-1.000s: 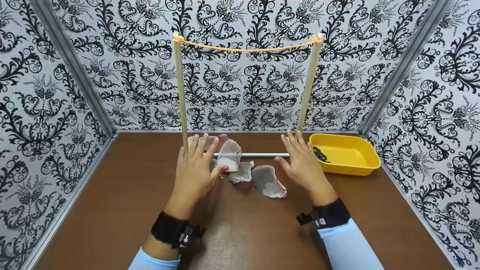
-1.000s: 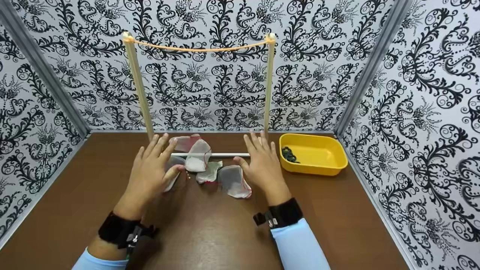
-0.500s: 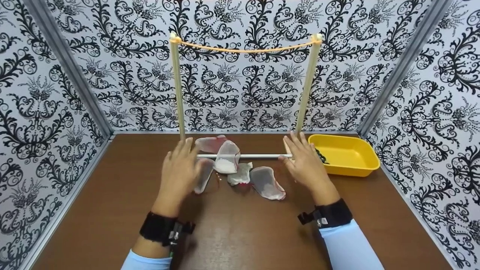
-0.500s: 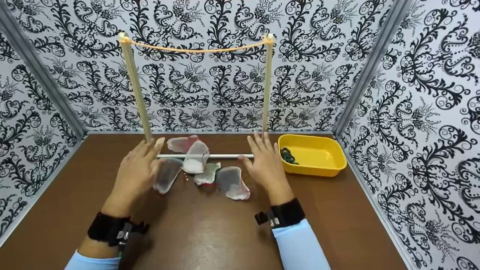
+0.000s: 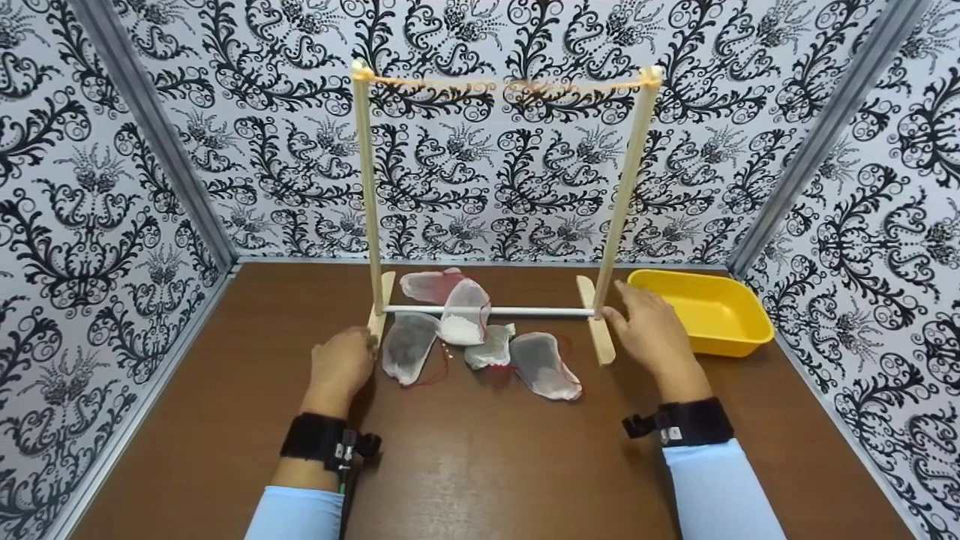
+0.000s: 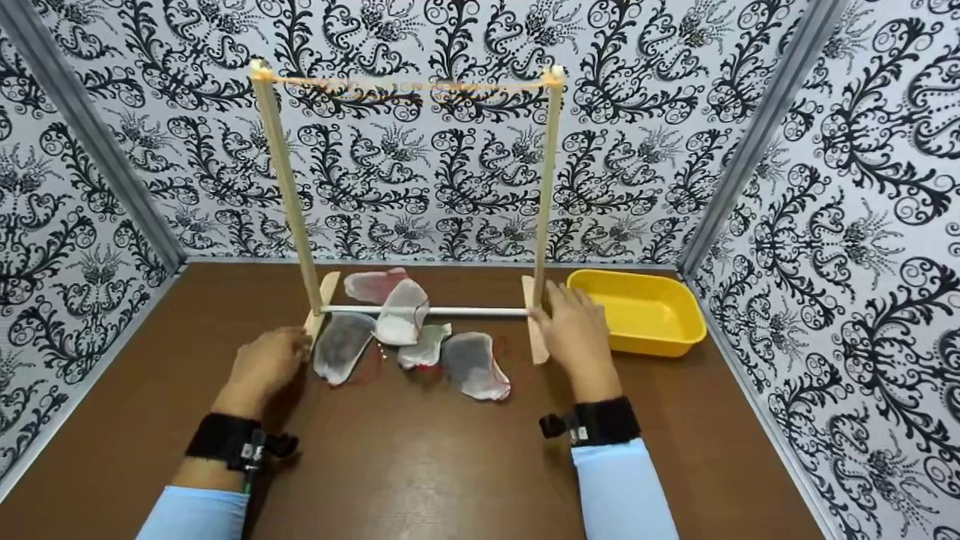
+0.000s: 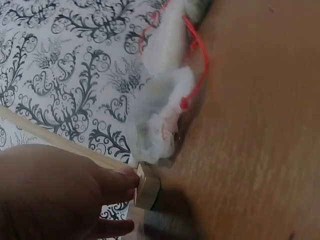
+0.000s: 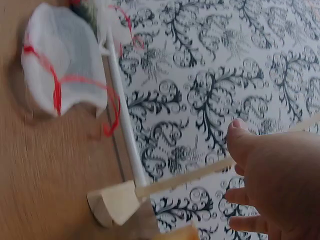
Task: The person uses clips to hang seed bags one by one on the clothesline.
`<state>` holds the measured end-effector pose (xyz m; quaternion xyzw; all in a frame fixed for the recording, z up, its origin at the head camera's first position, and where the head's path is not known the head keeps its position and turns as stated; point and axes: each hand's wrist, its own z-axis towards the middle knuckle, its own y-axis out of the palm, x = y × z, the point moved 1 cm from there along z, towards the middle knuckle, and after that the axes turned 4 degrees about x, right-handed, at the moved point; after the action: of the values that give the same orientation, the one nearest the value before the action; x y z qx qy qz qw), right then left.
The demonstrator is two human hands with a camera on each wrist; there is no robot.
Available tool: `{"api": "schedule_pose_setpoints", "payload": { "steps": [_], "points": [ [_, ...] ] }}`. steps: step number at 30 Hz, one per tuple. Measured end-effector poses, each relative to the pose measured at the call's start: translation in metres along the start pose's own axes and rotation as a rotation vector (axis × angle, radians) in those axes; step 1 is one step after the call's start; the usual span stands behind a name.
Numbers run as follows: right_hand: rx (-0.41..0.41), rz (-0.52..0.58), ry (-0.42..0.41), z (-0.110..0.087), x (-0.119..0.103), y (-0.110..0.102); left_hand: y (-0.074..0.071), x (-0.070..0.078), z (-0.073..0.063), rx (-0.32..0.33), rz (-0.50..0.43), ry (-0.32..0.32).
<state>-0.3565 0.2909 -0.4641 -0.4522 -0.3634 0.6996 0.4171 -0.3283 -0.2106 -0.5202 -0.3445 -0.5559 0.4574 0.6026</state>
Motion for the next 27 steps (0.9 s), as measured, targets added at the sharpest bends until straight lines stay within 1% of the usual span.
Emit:
{"api": "schedule_pose_setpoints", "payload": {
  "steps": [3,6,8,10,13,15,17,20,22,26,27],
  "points": [
    [-0.012,-0.009,0.042,0.002,0.015,-0.007,0.003,0.003,0.000,-0.006,0.005,-0.017],
    [-0.084,-0.017,0.121,0.011,0.031,-0.016,0.003,0.006,-0.001,-0.008,0.009,-0.026],
    [-0.154,-0.024,0.166,0.022,0.040,-0.021,0.001,0.008,-0.001,-0.007,0.014,-0.029],
    [-0.243,-0.036,0.190,0.036,0.050,-0.025,0.000,0.008,-0.001,-0.009,0.020,-0.035],
    [-0.373,-0.043,0.195,0.052,0.063,-0.026,-0.001,0.006,-0.001,-0.016,0.023,-0.046],
    [-0.447,-0.045,0.179,0.058,0.070,-0.027,0.000,0.005,-0.001,-0.025,0.023,-0.050],
    [-0.498,-0.008,0.204,0.059,0.075,-0.027,0.000,0.004,-0.001,-0.031,0.017,-0.050],
    [-0.527,0.060,0.246,0.059,0.079,-0.028,0.001,0.004,0.000,-0.034,0.019,-0.038],
    [-0.529,0.078,0.261,0.060,0.079,-0.028,0.001,0.003,0.000,-0.027,0.029,-0.024],
    [-0.525,0.025,0.229,0.064,0.079,-0.025,0.002,0.002,0.000,-0.014,0.052,-0.005],
    [-0.521,0.028,0.233,0.063,0.078,-0.025,0.002,0.002,0.000,-0.012,0.052,-0.009]
  ]
}}
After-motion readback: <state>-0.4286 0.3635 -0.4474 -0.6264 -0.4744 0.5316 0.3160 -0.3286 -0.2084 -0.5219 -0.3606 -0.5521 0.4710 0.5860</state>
